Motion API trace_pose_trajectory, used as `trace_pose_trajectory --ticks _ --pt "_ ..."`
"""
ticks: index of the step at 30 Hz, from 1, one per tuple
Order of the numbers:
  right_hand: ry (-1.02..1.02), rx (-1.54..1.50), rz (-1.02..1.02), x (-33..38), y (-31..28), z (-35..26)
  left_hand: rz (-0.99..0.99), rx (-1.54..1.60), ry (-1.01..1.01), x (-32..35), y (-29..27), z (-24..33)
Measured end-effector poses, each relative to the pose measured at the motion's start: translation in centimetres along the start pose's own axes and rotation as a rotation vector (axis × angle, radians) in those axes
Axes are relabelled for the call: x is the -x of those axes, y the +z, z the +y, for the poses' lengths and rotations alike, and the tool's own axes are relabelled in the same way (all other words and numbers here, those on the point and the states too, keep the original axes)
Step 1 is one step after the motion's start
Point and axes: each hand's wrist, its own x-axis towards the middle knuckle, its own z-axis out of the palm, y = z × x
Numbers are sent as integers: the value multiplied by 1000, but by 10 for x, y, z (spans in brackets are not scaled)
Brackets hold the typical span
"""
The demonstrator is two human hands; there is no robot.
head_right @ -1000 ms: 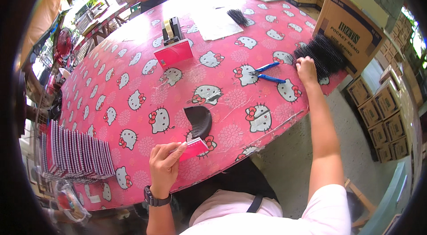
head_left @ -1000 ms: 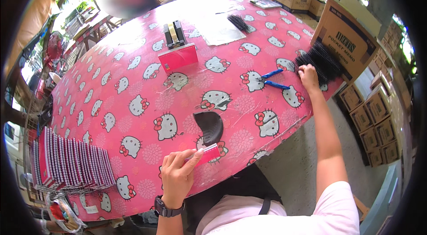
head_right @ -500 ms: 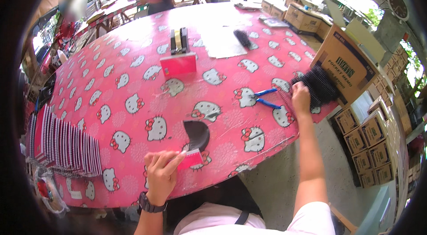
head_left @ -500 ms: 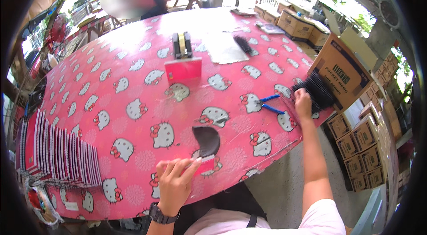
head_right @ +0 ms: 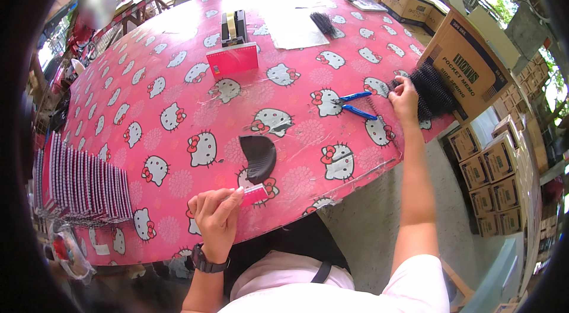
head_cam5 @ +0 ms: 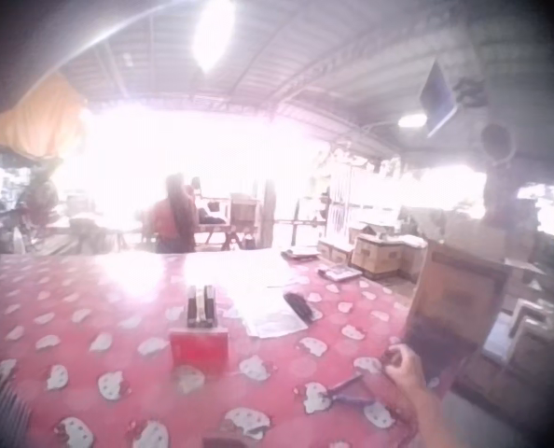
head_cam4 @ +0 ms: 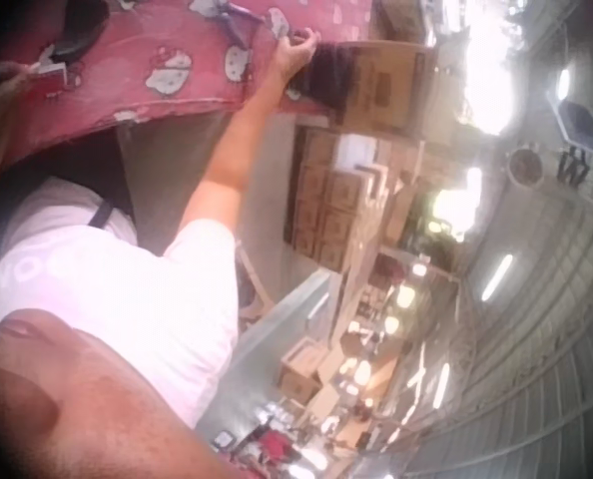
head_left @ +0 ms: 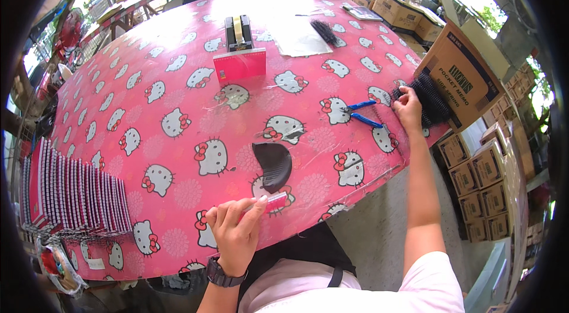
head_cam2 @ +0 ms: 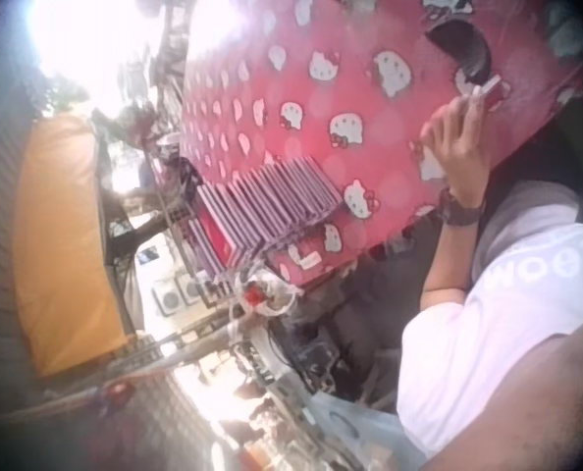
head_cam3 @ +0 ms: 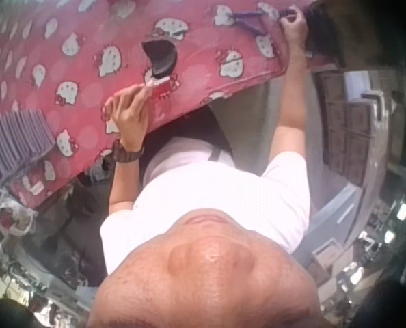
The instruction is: The person repeatedly picks up a pink notebook and a black plastic piece, inserts the piece into the notebook spine, and places the assembled notebook on a stack. The person continues this process for multiple notebooks.
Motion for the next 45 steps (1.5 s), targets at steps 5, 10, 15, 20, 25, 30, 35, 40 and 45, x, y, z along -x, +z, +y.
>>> trace_pose_trajectory --ticks 5,10,15,20,25,30,35,40,45 --pt "-25 -269 -110 14 -28 -48 15 26 -68 -7 5 3" --pt "-3 -751 -929 122 -26 -172 -11 16 -89 -5 2 -3" --pt "-322 -760 -968 164 2 -191 -46 73 -78 -9 3 -4" --pt "-386 -668 -876 160 3 -200 -76 95 -87 -8 -3 -3" --pt "-404 -655 -811 164 5 -203 -89 101 -81 -8 -4 -3" --pt "-443 -630 -617 173 15 -206 -103 118 -88 -9 -5 -3" --pt "-577 -668 -682 171 14 -203 -110 120 -89 -10 -5 -3" --pt "-585 -734 -860 167 8 -199 -113 125 -91 -9 -6 -3" --pt "-599 -653 -888 168 0 -202 -113 106 -90 -10 -5 -3"
